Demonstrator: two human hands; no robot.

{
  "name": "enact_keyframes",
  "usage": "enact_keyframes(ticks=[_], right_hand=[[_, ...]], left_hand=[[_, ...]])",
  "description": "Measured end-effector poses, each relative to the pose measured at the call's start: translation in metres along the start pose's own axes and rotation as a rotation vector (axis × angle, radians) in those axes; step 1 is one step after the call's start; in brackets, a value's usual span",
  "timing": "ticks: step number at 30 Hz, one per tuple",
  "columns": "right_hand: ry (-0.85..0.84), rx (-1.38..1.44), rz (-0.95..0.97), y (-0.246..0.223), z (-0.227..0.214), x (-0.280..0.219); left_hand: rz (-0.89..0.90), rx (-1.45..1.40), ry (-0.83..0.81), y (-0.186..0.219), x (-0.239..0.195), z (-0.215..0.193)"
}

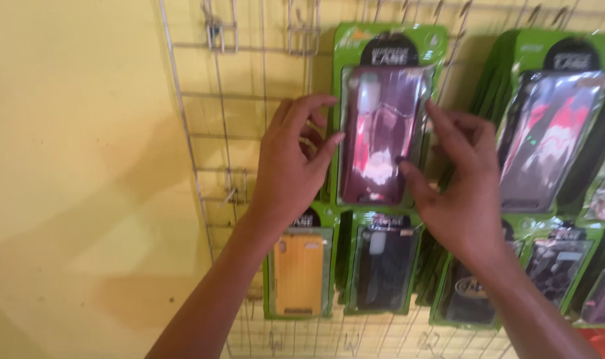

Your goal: The person repeatedly picks up packaged phone cases from a white plastic chair, wipes them with a dark cloth, and hangs them on a wall-mounted wire grid display. The person handles multiple cases one at a time, moving between the chair and the display rack.

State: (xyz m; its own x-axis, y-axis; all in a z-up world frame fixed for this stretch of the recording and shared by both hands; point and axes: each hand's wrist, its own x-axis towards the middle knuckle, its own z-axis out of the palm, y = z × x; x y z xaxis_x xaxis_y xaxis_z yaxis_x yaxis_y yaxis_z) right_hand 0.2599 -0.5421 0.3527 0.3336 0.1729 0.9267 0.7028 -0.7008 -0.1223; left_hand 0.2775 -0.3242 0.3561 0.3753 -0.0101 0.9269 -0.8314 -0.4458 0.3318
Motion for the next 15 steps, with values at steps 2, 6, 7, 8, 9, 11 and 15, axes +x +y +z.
enact_keyframes(ticks=[2,6,7,8,9,11,15], right_hand=[[0.021,-0.066,-0.081,0.0,-0.001,-0.004],[0.02,0.016,-0.044,-0.008,-0.01,-0.017],[0.023,0.068,-0.016,-0.013,-0.012,-0.023],[0.017,0.125,0.014,-0.02,-0.011,-0.032],[0.031,0.208,0.0,-0.026,-0.008,-0.042],[0.043,0.379,-0.013,-0.041,0.005,-0.072],[-0.012,0.595,-0.038,-0.077,0.05,-0.147]], left_hand=[[-0.043,-0.001,-0.016,0.001,-0.004,-0.005],[-0.051,0.005,0.013,0.014,-0.028,-0.029],[-0.077,-0.006,0.026,0.018,-0.036,-0.037],[-0.11,-0.014,0.04,0.021,-0.049,-0.046],[-0.142,-0.021,0.054,0.022,-0.064,-0.055],[-0.239,-0.037,0.092,0.023,-0.105,-0.073],[-0.474,-0.069,0.207,0.012,-0.212,-0.119]])
